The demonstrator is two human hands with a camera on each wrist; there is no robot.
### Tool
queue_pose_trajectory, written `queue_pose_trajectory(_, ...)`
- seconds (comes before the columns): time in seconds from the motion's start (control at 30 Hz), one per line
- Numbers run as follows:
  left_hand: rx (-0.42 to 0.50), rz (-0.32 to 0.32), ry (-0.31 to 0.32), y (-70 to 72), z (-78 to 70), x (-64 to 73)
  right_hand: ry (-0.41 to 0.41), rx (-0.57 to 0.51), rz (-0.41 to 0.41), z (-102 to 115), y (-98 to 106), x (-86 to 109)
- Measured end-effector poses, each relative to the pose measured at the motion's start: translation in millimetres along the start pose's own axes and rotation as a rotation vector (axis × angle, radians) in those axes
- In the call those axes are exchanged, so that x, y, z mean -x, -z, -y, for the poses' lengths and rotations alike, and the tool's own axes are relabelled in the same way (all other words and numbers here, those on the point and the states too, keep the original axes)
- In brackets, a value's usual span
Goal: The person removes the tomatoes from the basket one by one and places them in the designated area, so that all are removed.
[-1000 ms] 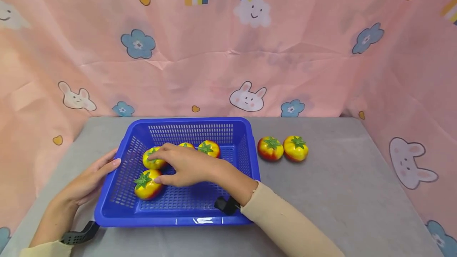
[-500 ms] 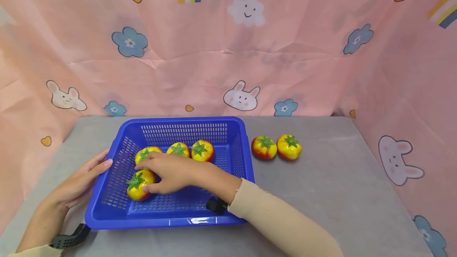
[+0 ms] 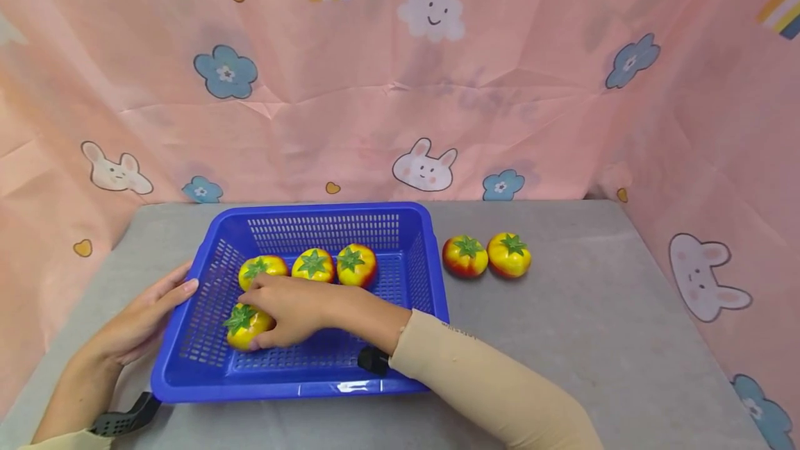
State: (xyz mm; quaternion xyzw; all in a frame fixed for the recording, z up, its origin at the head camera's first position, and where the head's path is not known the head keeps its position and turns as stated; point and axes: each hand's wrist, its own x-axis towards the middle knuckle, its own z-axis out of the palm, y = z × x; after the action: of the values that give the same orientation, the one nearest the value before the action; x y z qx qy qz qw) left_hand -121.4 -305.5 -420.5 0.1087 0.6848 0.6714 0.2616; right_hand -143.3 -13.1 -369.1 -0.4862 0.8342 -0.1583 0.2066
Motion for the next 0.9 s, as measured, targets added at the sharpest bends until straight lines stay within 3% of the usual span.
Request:
queue_pose_trajectory(0.27,0.006,0.026,-0.030,1.5,-0.2,0.7,-0.008,-0.043,0.020,-0.7,-0.9,-2.6)
queue_pose_trajectory(0.53,0.003,0.010,0.002,-2.3,3.6,1.1,-0.010,-0.106,0.094,3.0,-5.2,-6.6)
queue_pose_trajectory(0.9,-0.006,-0.006,0.030,0.7,0.9,2.1,0.045,-0.065,0.097,5.7,-6.9,-14.4)
